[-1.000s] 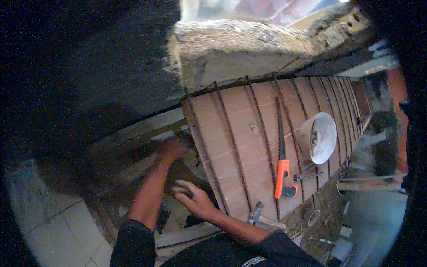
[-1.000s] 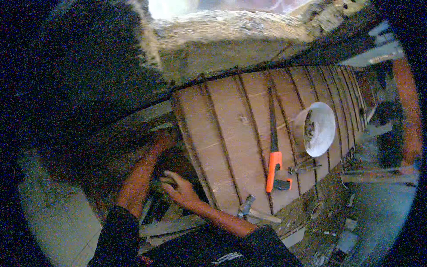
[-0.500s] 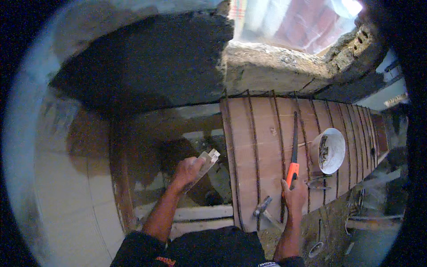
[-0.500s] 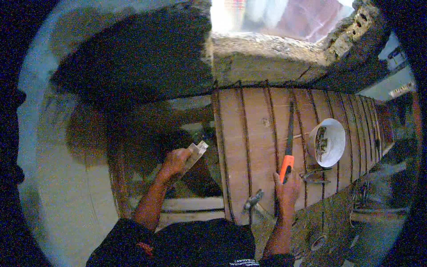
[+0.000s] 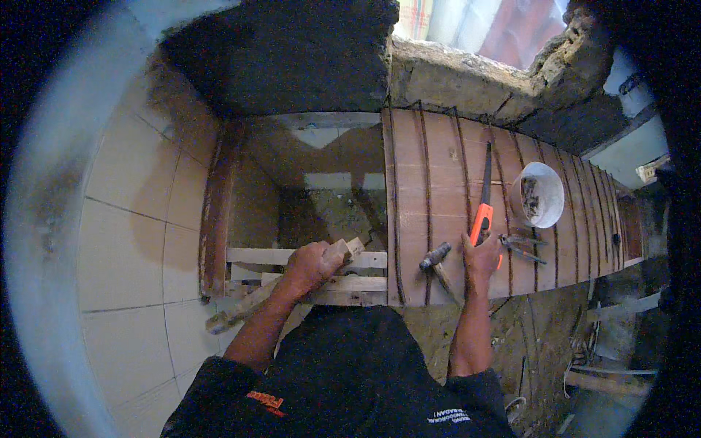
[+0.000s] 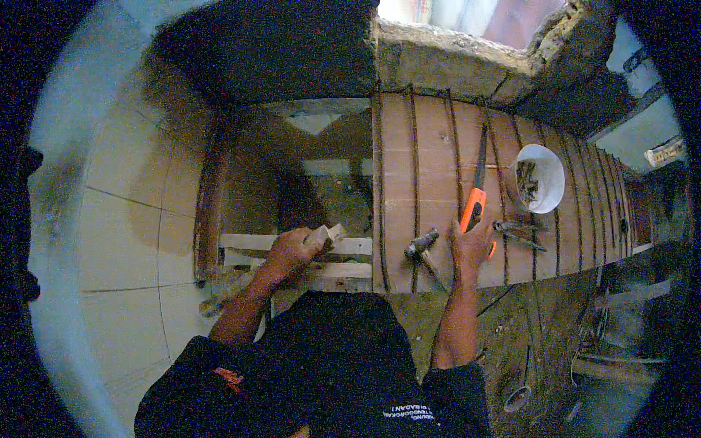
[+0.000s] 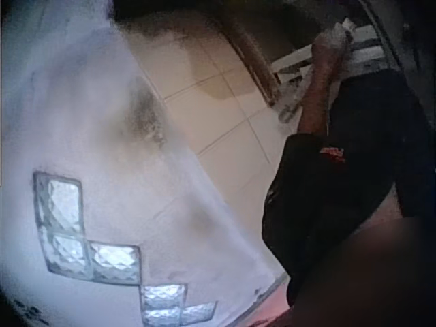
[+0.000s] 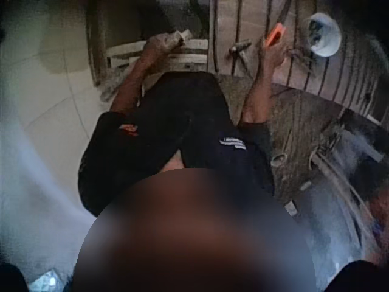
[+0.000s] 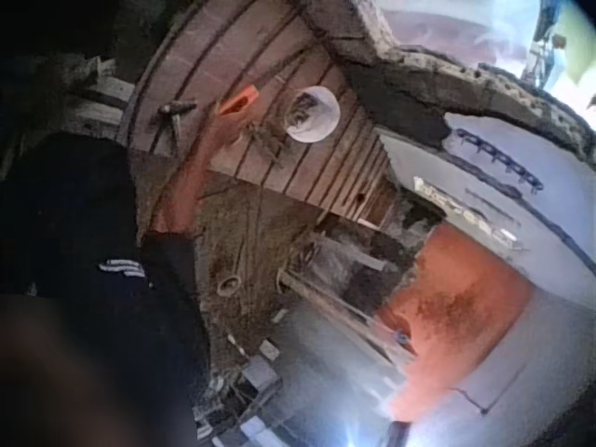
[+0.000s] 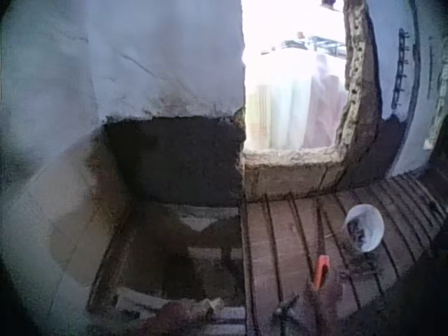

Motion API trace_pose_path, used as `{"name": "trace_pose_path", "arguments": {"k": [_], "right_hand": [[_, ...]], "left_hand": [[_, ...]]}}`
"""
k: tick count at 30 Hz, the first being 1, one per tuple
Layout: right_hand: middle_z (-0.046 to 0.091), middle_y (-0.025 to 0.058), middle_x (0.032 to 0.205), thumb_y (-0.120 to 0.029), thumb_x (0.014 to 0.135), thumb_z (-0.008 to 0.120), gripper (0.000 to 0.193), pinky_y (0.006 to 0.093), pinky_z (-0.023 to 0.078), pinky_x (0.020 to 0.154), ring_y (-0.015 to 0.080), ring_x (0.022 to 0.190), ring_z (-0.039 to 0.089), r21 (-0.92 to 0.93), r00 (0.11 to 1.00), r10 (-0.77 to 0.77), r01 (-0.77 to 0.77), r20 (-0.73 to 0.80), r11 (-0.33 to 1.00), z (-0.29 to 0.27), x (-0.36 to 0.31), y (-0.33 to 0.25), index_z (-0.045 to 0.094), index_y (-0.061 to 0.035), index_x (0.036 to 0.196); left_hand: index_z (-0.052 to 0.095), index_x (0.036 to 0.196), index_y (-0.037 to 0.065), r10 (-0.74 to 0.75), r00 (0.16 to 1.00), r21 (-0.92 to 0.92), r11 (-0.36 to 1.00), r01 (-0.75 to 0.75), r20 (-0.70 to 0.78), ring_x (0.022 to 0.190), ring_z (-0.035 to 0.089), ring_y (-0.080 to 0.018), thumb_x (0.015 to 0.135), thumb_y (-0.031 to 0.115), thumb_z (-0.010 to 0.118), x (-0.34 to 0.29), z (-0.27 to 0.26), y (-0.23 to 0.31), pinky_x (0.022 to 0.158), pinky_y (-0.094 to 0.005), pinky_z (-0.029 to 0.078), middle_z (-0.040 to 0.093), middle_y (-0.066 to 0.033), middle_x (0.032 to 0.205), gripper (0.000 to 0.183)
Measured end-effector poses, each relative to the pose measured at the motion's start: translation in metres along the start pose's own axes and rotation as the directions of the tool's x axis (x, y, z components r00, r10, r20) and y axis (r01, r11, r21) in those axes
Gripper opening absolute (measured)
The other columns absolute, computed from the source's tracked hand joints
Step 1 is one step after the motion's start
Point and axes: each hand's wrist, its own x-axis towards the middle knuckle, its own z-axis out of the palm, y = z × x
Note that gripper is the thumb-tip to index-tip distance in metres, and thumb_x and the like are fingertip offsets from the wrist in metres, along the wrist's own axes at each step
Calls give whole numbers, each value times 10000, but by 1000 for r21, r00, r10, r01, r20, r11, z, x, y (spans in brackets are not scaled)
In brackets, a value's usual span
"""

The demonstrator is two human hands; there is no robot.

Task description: The person assembles a wooden frame by cutting a small wooden piece with a hand saw and then nailing it to the frame using a hammer and nails. The person positions the cut piece, aligns it with the frame, and hammers nails to secure it.

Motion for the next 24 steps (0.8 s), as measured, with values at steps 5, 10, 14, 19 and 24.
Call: {"name": "trace_pose_path", "arguments": {"k": [5,10,14,19,24], "right_hand": [[656,232,1060,-375,760,787,630,470,511,854,417,959,623,71,988,-104,96,110,993,-18,-4,24,567,3,1213],[635,98,833,-266,829,686,347,378,530,719,222,781,632,660,941,67,-281,330,697,-84,-15,23,592,-23,1059],[616,69,838,-412,830,716,512,339,505,506,172,661,611,917,918,-60,-396,393,-56,-134,-86,8,551,-23,1118],[582,52,850,-532,788,769,676,324,469,444,156,582,572,871,879,-273,-450,392,-198,-158,-178,-22,518,-41,1179],[549,26,819,-287,846,779,456,296,443,448,130,560,525,890,868,-256,-348,425,296,-178,-234,-51,491,-81,1133]], "left_hand": [[677,1005,47,86,996,250,965,-76,-28,901,668,-420,874,539,597,-21,36,-18,803,-512,531,691,-230,954,515],[661,989,55,292,942,291,927,-236,-164,896,675,-389,866,520,637,-24,54,-37,769,-518,541,690,-197,943,481],[662,929,55,380,896,330,897,-295,-231,839,665,-385,857,524,638,-25,59,-41,737,-517,540,670,-177,926,476],[693,1101,113,180,968,222,965,-139,-175,975,664,-398,873,622,559,-32,60,-27,828,-510,530,682,-152,1141,575],[684,1159,110,76,997,158,985,-72,-19,1101,627,-368,906,625,502,-20,50,-17,903,-501,519,641,-177,1187,602]]}}
